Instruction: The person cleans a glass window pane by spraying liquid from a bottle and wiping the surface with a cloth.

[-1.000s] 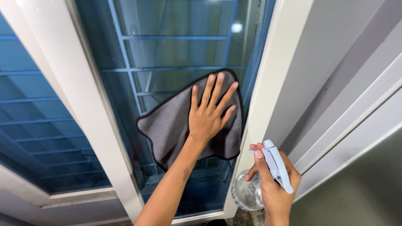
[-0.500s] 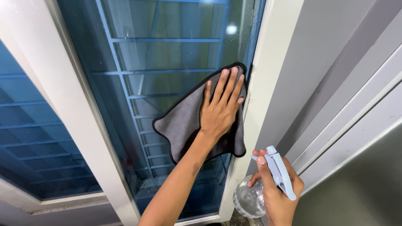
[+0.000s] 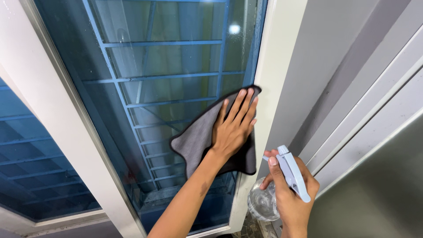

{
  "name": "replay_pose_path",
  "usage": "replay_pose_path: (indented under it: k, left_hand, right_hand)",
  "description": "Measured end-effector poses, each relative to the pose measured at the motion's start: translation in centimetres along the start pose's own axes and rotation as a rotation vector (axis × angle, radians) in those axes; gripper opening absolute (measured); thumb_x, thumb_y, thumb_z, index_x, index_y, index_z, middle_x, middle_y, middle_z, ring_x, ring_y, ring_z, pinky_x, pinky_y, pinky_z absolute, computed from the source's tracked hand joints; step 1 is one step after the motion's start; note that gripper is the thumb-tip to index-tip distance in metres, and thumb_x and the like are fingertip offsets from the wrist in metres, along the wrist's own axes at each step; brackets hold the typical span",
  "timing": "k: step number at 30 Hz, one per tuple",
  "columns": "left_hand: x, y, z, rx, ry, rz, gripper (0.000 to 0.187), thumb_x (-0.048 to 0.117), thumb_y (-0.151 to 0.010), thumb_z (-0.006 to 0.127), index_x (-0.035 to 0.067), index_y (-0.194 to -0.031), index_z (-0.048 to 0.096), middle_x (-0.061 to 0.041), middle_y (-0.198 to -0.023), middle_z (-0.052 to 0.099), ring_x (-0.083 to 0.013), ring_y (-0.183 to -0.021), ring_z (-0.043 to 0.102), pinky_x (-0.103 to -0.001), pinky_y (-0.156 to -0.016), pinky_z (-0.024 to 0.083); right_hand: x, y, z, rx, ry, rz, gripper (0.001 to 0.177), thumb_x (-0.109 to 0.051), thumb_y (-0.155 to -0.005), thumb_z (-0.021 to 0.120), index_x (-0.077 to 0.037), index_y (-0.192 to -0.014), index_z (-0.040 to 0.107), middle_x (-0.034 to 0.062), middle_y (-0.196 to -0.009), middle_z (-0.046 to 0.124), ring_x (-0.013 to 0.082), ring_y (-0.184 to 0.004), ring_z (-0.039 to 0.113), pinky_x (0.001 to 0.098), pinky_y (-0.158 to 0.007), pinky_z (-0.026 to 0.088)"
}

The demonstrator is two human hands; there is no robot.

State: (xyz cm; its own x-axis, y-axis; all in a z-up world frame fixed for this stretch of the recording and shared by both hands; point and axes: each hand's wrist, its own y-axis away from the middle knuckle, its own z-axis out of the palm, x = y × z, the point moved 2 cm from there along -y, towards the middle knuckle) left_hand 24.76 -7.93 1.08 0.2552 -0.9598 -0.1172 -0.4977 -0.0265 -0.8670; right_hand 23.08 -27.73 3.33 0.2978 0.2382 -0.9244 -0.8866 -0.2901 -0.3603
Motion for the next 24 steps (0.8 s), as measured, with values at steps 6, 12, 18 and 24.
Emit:
replay_pose_path:
  k: [6, 12, 18, 24]
  left_hand:
    - [0.4, -2.4, -0.3, -0.013, 0.099, 0.069, 0.061, 0.029, -0.107, 0.058, 0.010, -0.162, 0.038, -0.009, -0.172, 0.027, -0.0249, -0.161, 0.024, -0.049, -0.132, 0.016]
    - [0.3, 0.6, 0.1, -0.039, -0.032, 0.148, 0.063, 0.033, -0.107, 0.058, 0.013, -0.164, 0.039, -0.005, -0.173, 0.026, -0.0220, -0.161, 0.023, -0.045, -0.131, 0.014]
    - [-0.5, -3.5, -0.3, 0.018, -0.157, 0.186, 0.065, 0.038, -0.109, 0.058, 0.014, -0.166, 0.038, -0.004, -0.174, 0.025, -0.0218, -0.161, 0.021, -0.048, -0.132, 0.011]
    - [-0.2, -3.0, 0.5, 0.006, -0.092, 0.252, 0.068, 0.037, -0.109, 0.061, 0.011, -0.166, 0.037, -0.005, -0.174, 0.024, -0.0212, -0.162, 0.020, -0.047, -0.133, 0.010]
  right_hand:
    - [-0.4, -0.4, 0.8, -0.017, 0.009, -0.065, 0.024, -0.011, -0.091, 0.072, 0.010, -0.103, 0.070, 0.0189, -0.099, 0.078, 0.0184, -0.048, 0.063, 0.0307, -0.047, 0.053]
    - [-0.9, -0.7, 1.2, -0.013, 0.023, -0.053, 0.021, -0.008, -0.091, 0.071, 0.010, -0.102, 0.071, 0.0193, -0.098, 0.078, 0.0172, -0.047, 0.063, 0.0303, -0.046, 0.052]
    - [-1.6, -1.3, 0.4, 0.012, 0.057, -0.121, 0.021, -0.008, -0.092, 0.071, 0.011, -0.100, 0.070, 0.0198, -0.099, 0.078, 0.0161, -0.048, 0.064, 0.0291, -0.045, 0.052]
    - [-1.9, -1.6, 0.7, 0.011, 0.040, -0.112, 0.023, -0.011, -0.092, 0.073, 0.011, -0.101, 0.070, 0.0192, -0.098, 0.078, 0.0154, -0.048, 0.063, 0.0291, -0.044, 0.051]
